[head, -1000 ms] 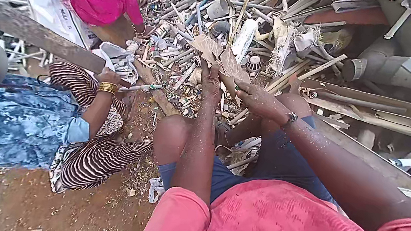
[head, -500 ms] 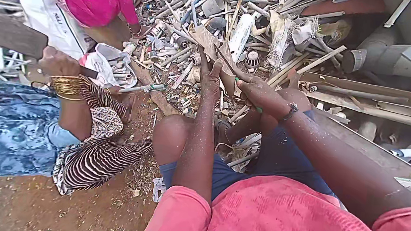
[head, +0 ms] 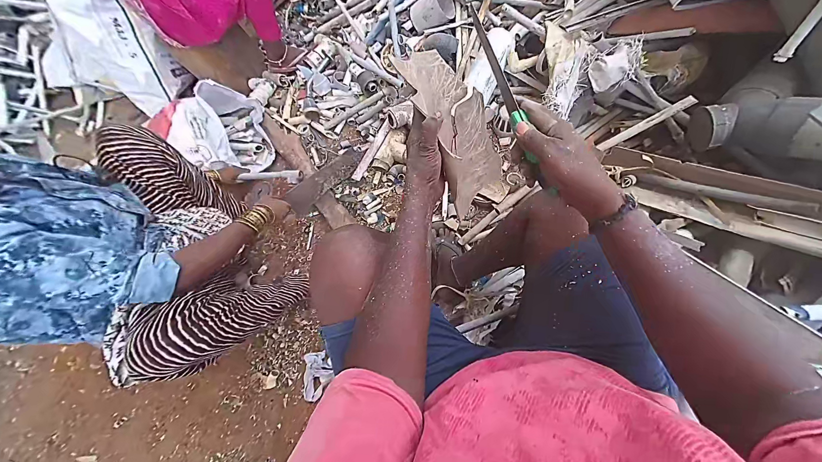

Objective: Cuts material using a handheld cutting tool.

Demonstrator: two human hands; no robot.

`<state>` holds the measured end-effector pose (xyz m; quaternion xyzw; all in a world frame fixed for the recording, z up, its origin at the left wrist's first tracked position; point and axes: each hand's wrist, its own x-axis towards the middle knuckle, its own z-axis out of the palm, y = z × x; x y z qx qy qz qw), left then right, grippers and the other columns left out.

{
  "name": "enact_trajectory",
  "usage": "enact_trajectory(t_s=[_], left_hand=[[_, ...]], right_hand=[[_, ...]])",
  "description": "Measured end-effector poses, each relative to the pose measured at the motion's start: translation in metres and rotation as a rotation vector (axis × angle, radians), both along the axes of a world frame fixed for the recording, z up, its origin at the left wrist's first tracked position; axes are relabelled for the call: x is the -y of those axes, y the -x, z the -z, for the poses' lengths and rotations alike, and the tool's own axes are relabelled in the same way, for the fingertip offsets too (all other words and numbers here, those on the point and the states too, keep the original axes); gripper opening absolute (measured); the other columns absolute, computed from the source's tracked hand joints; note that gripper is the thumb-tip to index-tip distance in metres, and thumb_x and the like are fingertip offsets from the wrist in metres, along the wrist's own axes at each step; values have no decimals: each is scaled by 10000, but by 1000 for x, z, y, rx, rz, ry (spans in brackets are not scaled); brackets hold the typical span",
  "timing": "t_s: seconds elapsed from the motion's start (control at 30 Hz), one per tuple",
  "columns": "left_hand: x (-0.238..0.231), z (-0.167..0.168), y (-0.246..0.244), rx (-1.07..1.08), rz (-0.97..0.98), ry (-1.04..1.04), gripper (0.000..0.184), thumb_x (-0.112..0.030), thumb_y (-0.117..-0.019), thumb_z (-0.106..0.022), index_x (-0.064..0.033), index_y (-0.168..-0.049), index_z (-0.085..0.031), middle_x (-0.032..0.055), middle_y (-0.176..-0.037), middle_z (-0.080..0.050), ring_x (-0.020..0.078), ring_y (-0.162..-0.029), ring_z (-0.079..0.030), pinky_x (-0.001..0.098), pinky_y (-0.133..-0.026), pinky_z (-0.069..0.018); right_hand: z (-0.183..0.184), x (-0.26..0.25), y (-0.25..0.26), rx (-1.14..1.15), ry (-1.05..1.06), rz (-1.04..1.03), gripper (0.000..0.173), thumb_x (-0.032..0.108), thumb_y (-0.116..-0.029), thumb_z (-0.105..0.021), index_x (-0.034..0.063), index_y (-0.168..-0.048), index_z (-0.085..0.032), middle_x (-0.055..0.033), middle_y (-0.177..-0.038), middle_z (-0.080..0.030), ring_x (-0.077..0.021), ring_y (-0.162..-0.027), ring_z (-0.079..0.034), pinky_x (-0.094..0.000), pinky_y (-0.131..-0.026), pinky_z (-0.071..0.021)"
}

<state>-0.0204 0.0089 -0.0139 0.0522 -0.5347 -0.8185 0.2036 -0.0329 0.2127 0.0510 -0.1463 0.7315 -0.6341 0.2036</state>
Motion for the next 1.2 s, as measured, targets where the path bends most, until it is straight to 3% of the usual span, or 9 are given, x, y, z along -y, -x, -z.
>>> enact_trajectory(t_s=[0.07,0.2,0.37,0.47,0.8,0.9,1.07,1.13,1.2], left_hand=[[1,-6,-3,69,-68,-173,364,-314,-1098,-389,-82,-1353,-505,98,-1169,-661,182,-1067,-668,409,-924,-580],[1,-10,-8,98,-57,-241,491,-430,-1107,-236,-124,-1401,-482,99,-1237,-652,202,-1123,-657,444,-943,-573],[-8,-5,-8,52,15,-304,561,-485,-1100,-197,-121,-1434,-462,122,-1296,-627,223,-1177,-630,464,-984,-550],[1,2,-5,18,-7,-278,563,-488,-1100,-203,-133,-1469,-436,111,-1340,-608,214,-1222,-608,463,-1016,-536],[-1,-11,-15,107,-4,-321,513,-447,-1122,-213,-137,-1481,-407,82,-1356,-586,177,-1231,-595,419,-1028,-523],[-6,-1,-7,28,42,-287,499,-439,-1116,-229,-126,-1418,-473,96,-1259,-642,190,-1148,-642,429,-966,-563],[14,-2,-8,-48,-49,-400,628,-564,-1077,-150,-163,-1477,-420,93,-1366,-588,203,-1255,-581,474,-1040,-514],[17,-1,-8,-108,-16,-483,659,-596,-1058,-116,-170,-1446,-438,87,-1330,-599,198,-1232,-586,466,-1025,-517],[15,1,-6,-113,-35,-479,646,-574,-1064,-111,-169,-1464,-418,93,-1357,-579,206,-1249,-571,475,-1037,-507]], right_hand=[[-5,-17,2,-55,-108,-35,457,253,-1126,-376,166,-1574,-402,-62,-821,-642,-142,-588,-587,-283,-534,-513],[-2,-22,-31,-118,-304,-183,459,280,-1132,-383,111,-1555,-435,-79,-937,-700,-136,-619,-644,-290,-565,-567],[45,-3,-33,-406,-548,-158,466,262,-1104,-417,154,-1555,-473,-206,-1286,-669,-366,-1145,-663,-577,-1014,-483],[36,-3,-54,-393,-486,-262,442,232,-1105,-436,138,-1530,-512,-155,-1265,-694,-287,-1109,-674,-491,-999,-501],[28,11,-41,-487,-698,-321,433,229,-1100,-425,167,-1518,-520,-192,-1066,-719,-377,-987,-693,-580,-886,-522],[24,16,-29,-382,-620,-224,474,264,-1121,-370,202,-1588,-424,-187,-1247,-689,-363,-1110,-673,-585,-966,-500],[29,5,-63,-384,-423,-342,415,256,-1117,-400,107,-1454,-591,-116,-1323,-677,-230,-1153,-659,-454,-994,-501],[39,-3,-50,-369,-463,-347,459,266,-1114,-382,144,-1542,-495,-84,-1501,-569,-207,-1356,-562,-448,-1159,-407],[37,-1,-57,-312,-415,-344,457,267,-1116,-388,155,-1547,-489,-73,-1451,-608,-172,-1195,-638,-399,-1037,-487]])
